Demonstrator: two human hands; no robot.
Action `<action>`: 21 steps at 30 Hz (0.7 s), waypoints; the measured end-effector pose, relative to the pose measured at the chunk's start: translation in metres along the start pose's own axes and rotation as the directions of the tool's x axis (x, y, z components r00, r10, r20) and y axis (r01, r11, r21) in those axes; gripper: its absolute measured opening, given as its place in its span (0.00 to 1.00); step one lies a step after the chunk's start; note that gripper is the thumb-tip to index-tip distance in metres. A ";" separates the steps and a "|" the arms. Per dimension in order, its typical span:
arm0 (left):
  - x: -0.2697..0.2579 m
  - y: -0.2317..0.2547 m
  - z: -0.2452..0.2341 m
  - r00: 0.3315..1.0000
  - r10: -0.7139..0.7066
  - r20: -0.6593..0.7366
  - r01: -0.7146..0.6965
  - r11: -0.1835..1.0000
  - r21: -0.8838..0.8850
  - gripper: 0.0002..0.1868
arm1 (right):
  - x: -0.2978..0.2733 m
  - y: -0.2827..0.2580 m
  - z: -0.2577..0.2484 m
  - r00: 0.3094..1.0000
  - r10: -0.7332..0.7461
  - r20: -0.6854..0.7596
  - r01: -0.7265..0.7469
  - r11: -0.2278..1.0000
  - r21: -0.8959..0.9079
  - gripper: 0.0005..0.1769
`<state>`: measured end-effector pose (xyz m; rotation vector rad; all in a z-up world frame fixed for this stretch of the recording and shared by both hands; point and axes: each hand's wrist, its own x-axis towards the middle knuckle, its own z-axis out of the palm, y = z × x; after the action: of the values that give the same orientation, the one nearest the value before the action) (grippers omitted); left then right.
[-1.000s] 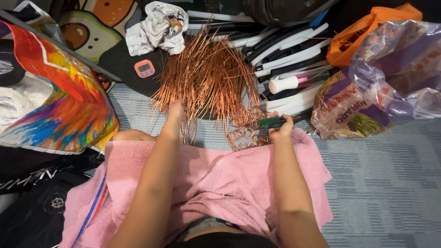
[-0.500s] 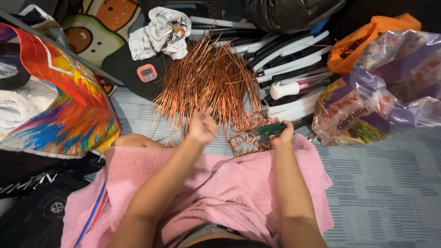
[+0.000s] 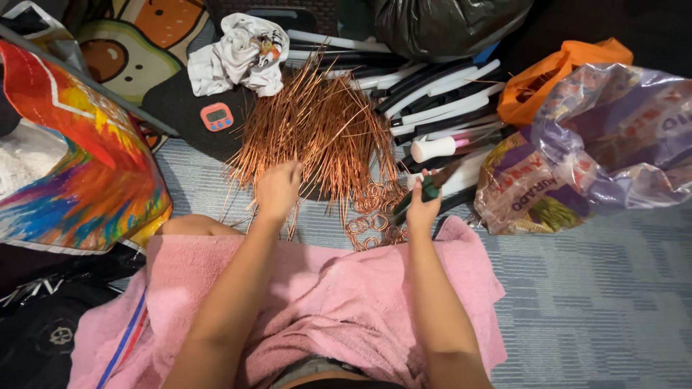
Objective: The person sits on the floor and uses pliers to cut individual copper wires from a large bundle. They repeatedly pick up a wire, cut it with the pliers, and place the cut piece aside. The task continues throughout the clip with the same repetitive cutting motion.
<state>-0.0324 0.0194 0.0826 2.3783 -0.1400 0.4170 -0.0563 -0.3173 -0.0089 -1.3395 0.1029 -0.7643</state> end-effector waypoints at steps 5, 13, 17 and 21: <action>0.004 0.005 -0.002 0.981 0.160 -0.114 -0.159 0.987 0.014 0.12 | -0.019 -0.043 0.016 0.979 -0.169 0.116 0.196 0.601 -0.775 0.24; -0.004 0.015 -0.005 0.915 0.362 -0.179 -0.335 0.928 0.164 0.08 | -0.023 -0.076 0.032 0.996 0.084 -0.001 -0.061 0.713 -0.699 0.29; -0.007 0.016 -0.002 0.887 0.433 -0.161 -0.403 0.896 0.187 0.06 | -0.024 -0.073 0.028 0.998 0.052 0.028 -0.013 0.653 -0.757 0.30; -0.009 0.016 0.000 0.887 0.435 -0.155 -0.411 0.897 0.162 0.07 | -0.023 -0.070 0.027 0.998 -0.013 0.064 0.059 0.594 -0.803 0.30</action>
<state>-0.0440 0.0071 0.0897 2.4070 -0.5698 0.8783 -0.0913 -0.2846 0.0535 -2.2475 0.4287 -0.7369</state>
